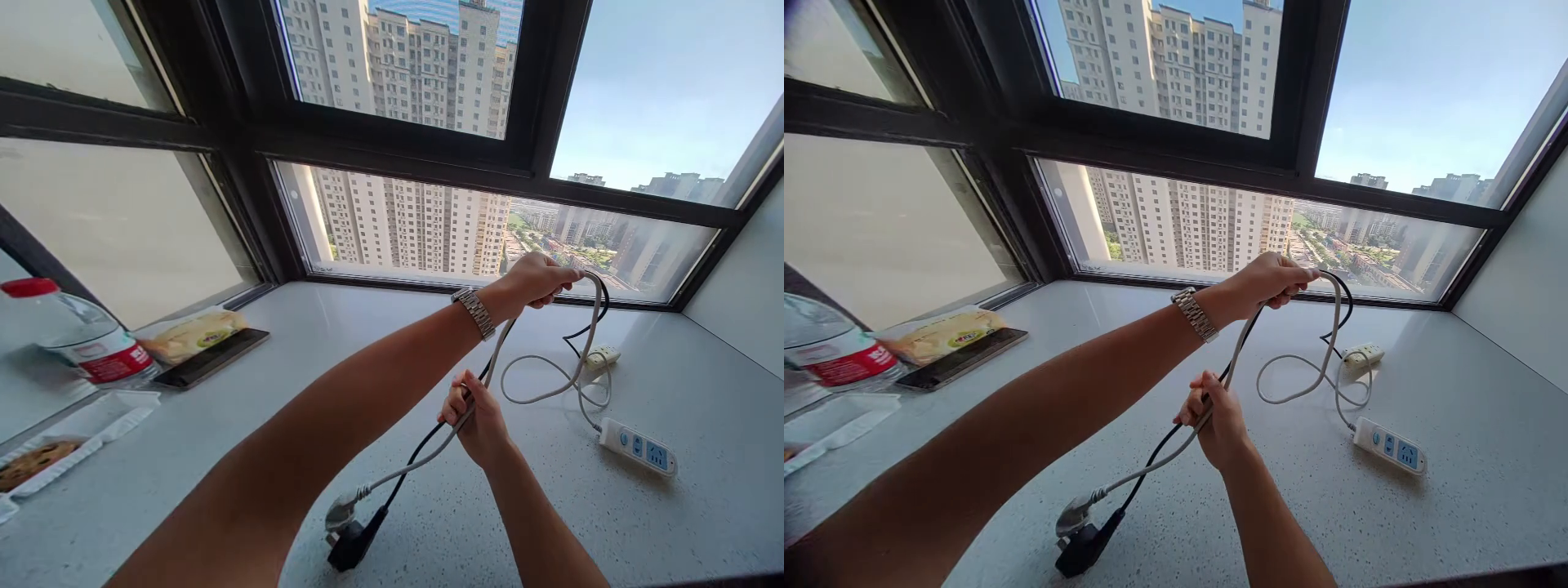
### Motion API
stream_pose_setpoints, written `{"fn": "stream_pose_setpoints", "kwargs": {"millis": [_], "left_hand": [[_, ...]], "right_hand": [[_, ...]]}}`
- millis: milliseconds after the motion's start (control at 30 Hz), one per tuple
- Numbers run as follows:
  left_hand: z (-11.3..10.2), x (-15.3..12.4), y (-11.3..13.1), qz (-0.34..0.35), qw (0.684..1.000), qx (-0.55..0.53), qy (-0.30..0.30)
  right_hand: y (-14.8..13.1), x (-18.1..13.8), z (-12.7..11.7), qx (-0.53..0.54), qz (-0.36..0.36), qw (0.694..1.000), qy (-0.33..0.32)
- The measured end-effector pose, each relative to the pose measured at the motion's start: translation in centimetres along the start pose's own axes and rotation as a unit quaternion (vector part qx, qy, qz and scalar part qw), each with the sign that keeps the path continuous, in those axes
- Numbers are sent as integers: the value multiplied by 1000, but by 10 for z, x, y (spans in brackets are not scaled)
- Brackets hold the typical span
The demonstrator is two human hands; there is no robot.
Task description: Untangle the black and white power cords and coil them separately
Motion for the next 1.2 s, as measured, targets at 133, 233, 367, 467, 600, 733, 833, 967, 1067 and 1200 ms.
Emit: {"fn": "stream_pose_setpoints", "kwargs": {"millis": [133, 233, 367, 467, 600, 733, 833, 967, 1067, 1200], "left_hand": [[-46, -8, -6, -37, 998, 8, -50], [-67, -26, -42, -96, 991, 18, -89], [-50, -59, -93, -139, 980, -9, -139], [-28, -81, -114, -141, 975, -91, -145], [-7, -103, -130, -124, 962, -198, -142], [8, -118, -143, -125, 941, -265, -168], [12, -127, -159, -143, 927, -302, -167], [5, -145, -197, -182, 922, -317, -127], [-2, -160, -226, -210, 916, -327, -97], [-12, -167, -251, -242, 922, -298, -42]], "right_hand": [[4, -61, -15, -78, 197, 972, -98], [-51, -97, -59, -209, 217, 953, -33], [-133, -108, -98, -548, 269, 792, -4], [-210, -77, -106, -808, 178, 555, 88], [-249, -21, -69, -938, -18, 316, 139], [-224, 30, -37, -945, -133, 248, 170], [-186, 61, -43, -921, -91, 338, 173], [-131, 74, -45, -873, -110, 463, 105], [-115, 68, -56, -843, -102, 519, 94], [-116, 61, -72, -844, -30, 530, 75]]}}
Point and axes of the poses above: each hand's wrist, its own x-axis towards the middle knuckle, its own z-axis out of the palm, y = z × x, the point moved 10 cm from there along x, towards the middle knuckle, and after that the axes turned 11 degrees about x, right-handed, at the moved point
